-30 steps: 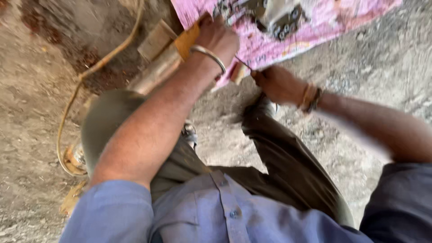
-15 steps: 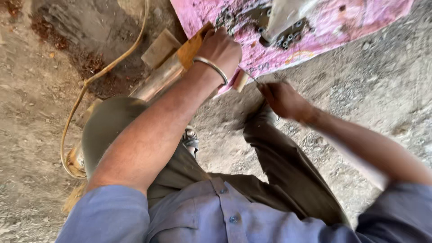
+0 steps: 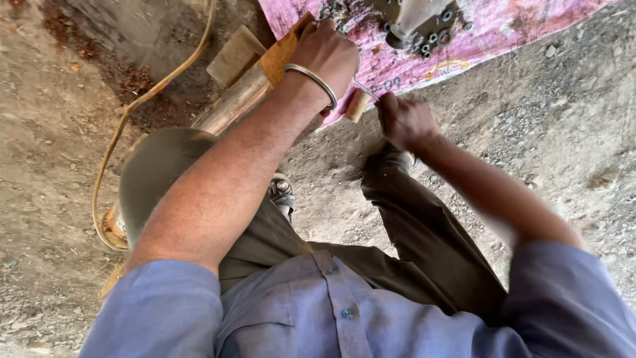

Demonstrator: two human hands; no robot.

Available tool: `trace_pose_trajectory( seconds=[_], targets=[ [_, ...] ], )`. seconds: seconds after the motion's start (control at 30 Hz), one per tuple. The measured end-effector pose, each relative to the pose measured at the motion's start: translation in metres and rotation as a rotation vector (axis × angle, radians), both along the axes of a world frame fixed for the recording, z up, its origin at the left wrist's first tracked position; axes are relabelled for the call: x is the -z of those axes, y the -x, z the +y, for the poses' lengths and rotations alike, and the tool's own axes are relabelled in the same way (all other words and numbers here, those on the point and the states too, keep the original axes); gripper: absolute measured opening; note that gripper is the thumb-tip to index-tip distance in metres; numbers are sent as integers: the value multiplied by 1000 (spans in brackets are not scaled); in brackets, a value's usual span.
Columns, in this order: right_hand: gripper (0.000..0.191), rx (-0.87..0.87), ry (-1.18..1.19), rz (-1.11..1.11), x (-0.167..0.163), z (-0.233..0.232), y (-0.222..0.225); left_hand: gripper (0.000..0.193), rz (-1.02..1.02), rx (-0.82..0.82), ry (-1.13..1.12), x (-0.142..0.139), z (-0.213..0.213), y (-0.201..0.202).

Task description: The person sits on the ground working on a large metal hydraulic cylinder laid on a pink sack. They use a wrench to loosen and turn nuts and bolts on the cylinder's end fitting, handle small fasteners picked from the sack, and reposition the cylinder while continuing to work on the bolts by hand and with the wrench.

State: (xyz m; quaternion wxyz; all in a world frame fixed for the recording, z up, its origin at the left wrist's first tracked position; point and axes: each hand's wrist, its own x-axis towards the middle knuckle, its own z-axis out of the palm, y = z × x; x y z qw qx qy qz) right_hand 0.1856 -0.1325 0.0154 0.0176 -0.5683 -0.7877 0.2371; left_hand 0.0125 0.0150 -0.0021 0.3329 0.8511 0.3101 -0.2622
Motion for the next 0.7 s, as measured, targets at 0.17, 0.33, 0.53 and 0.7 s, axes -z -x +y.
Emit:
trace_pose_trajectory(
  seconds=[0.17, 0.33, 0.53, 0.7],
  targets=[
    [8, 4, -221, 149, 74, 13, -7, 9, -58, -70, -27, -10, 2, -2],
    [27, 28, -238, 239, 63, 19, 2, 11, -107, 21, -26, -20, 5, 4],
    [20, 381, 12, 203, 50, 2, 29, 63, -127, -150, -59, -5, 0, 6],
    [46, 387, 82, -22, 82, -6, 9, 62, -183, -85, -203, -4, -1, 5]
  ],
)
